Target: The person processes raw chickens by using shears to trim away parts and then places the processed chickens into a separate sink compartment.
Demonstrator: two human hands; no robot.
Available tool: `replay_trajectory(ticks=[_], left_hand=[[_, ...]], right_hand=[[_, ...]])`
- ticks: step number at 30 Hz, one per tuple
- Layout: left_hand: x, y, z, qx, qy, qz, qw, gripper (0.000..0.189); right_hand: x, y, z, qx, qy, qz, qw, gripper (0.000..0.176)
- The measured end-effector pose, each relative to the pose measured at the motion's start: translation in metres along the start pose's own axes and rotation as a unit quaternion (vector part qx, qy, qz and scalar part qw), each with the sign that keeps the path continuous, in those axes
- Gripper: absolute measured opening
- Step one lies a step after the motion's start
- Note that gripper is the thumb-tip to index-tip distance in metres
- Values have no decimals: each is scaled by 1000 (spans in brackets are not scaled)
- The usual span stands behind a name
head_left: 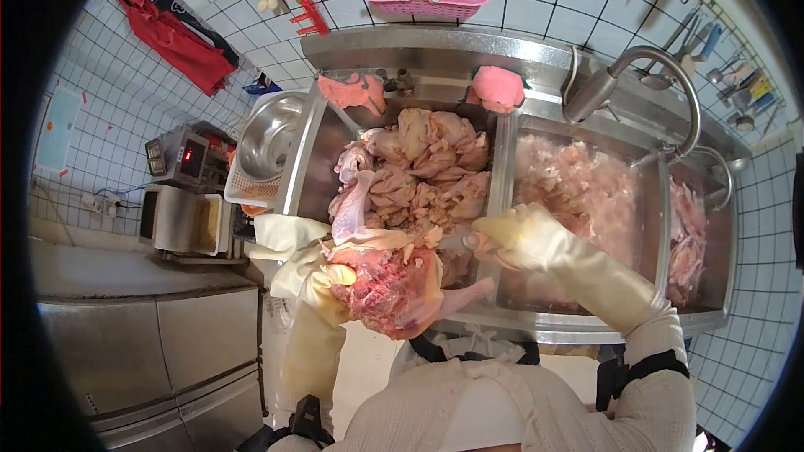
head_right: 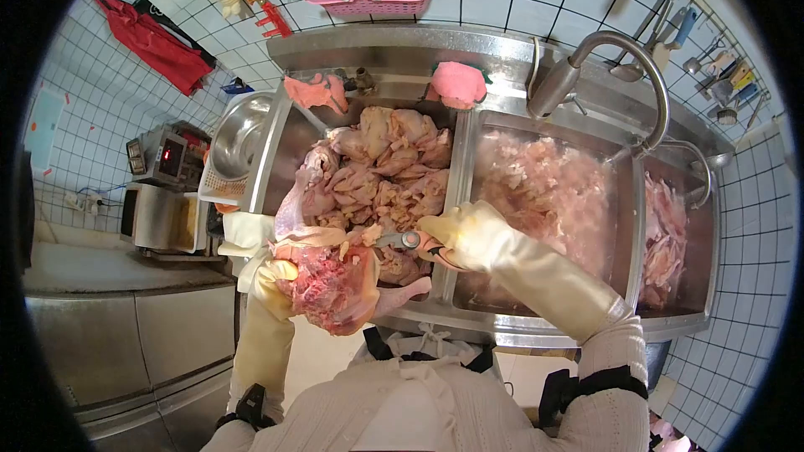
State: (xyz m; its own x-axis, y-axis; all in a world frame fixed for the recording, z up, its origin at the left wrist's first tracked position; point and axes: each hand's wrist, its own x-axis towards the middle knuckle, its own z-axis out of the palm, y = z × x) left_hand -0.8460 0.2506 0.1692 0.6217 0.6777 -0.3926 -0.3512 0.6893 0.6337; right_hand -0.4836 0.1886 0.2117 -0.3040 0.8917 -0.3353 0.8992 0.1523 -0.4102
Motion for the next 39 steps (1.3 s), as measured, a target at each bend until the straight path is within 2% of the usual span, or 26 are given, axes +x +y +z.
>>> replay_trajectory(ticks=[2, 4, 8, 10, 11, 12, 13, 14, 15, 17, 19, 20, 22, 23, 25, 27, 28, 29, 30, 32, 33, 35, 36, 37, 38, 39], left_hand=[[1, -1, 5, -44, -21, -13, 999, 40], [4, -10, 17, -18, -29, 28, 999, 47], [-1, -6, 38, -42, -33, -20, 998, 55], [-2, -6, 48, -65, -31, -30, 997, 54], [-2, -6, 53, -77, -29, -34, 996, 54], [-2, -8, 60, -93, -26, -39, 995, 54], [-2, -10, 67, -109, -22, -44, 993, 54], [-2, -12, 74, -124, -20, -45, 991, 54], [-2, -15, 78, -134, -19, -47, 990, 54], [0, -22, 73, -144, -20, -50, 988, 54], [-2, -32, 56, -97, 40, -51, 993, 56], [-2, -29, 53, -96, 39, -54, 993, 56], [-4, -23, 51, 18, 63, -2, 998, 54], [-4, -25, 45, 19, 63, -2, 998, 54], [0, -28, 41, -123, 117, -69, 983, 53], [0, -29, 56, -103, 81, -57, 990, 54], [1, -27, 69, -83, 44, -45, 995, 54], [2, -26, 75, -82, 44, -44, 995, 54], [3, -24, 80, -101, 44, -45, 993, 55], [5, -26, 77, -119, 42, -45, 991, 55], [7, -30, 68, -127, 74, -37, 988, 55], [9, -31, 62, -133, 109, -27, 985, 54], [11, -29, 62, -105, 163, -27, 981, 52], [14, -27, 61, -75, 216, -27, 973, 50], [15, -25, 58, -63, 223, -15, 973, 42], [13, -23, 59, -59, 223, -13, 973, 42]], right_hand=[[-3, -3, 5, 44, 33, -16, 998, 30], [0, -7, 14, 67, 247, -131, 958, 24], [-2, -10, 23, 80, 204, -93, 971, 21], [-8, -19, 27, 165, 82, -7, 983, 22], [-4, -13, 57, 165, 83, -9, 983, 22], [6, 3, 107, 375, 58, -6, 925, 25], [10, -11, 93, 567, 28, -2, 823, 29], [-7, -17, 72, 314, 74, -10, 947, 38], [-7, -25, 59, 314, 74, -11, 946, 38], [-7, -29, 48, 140, 245, -77, 956, 51], [-4, -16, 49, 103, 227, -73, 966, 54], [-3, -10, 49, 64, 211, -71, 973, 56], [-7, -5, 46, 85, 209, -73, 971, 57], [-8, -5, 44, 105, 209, -78, 969, 59], [-2, -7, 49, 92, 209, -73, 971, 55], [2, -13, 49, 80, 211, -70, 972, 52], [2, -19, 45, 82, 169, -16, 982, 47], [1, -23, 44, 86, 126, 38, 988, 42], [3, -24, 57, 86, 126, 37, 988, 42], [10, -22, 90, 220, 76, 49, 971, 35], [14, -28, 86, 220, 78, 48, 971, 35], [28, -46, 77, 346, 10, 181, 921, 24], [38, -46, 106, 366, 72, 253, 893, 24], [46, -48, 109, 368, 74, 250, 893, 24], [55, -50, 112, 464, 24, 256, 848, 26], [62, -54, 114, 553, -28, 260, 792, 27]])
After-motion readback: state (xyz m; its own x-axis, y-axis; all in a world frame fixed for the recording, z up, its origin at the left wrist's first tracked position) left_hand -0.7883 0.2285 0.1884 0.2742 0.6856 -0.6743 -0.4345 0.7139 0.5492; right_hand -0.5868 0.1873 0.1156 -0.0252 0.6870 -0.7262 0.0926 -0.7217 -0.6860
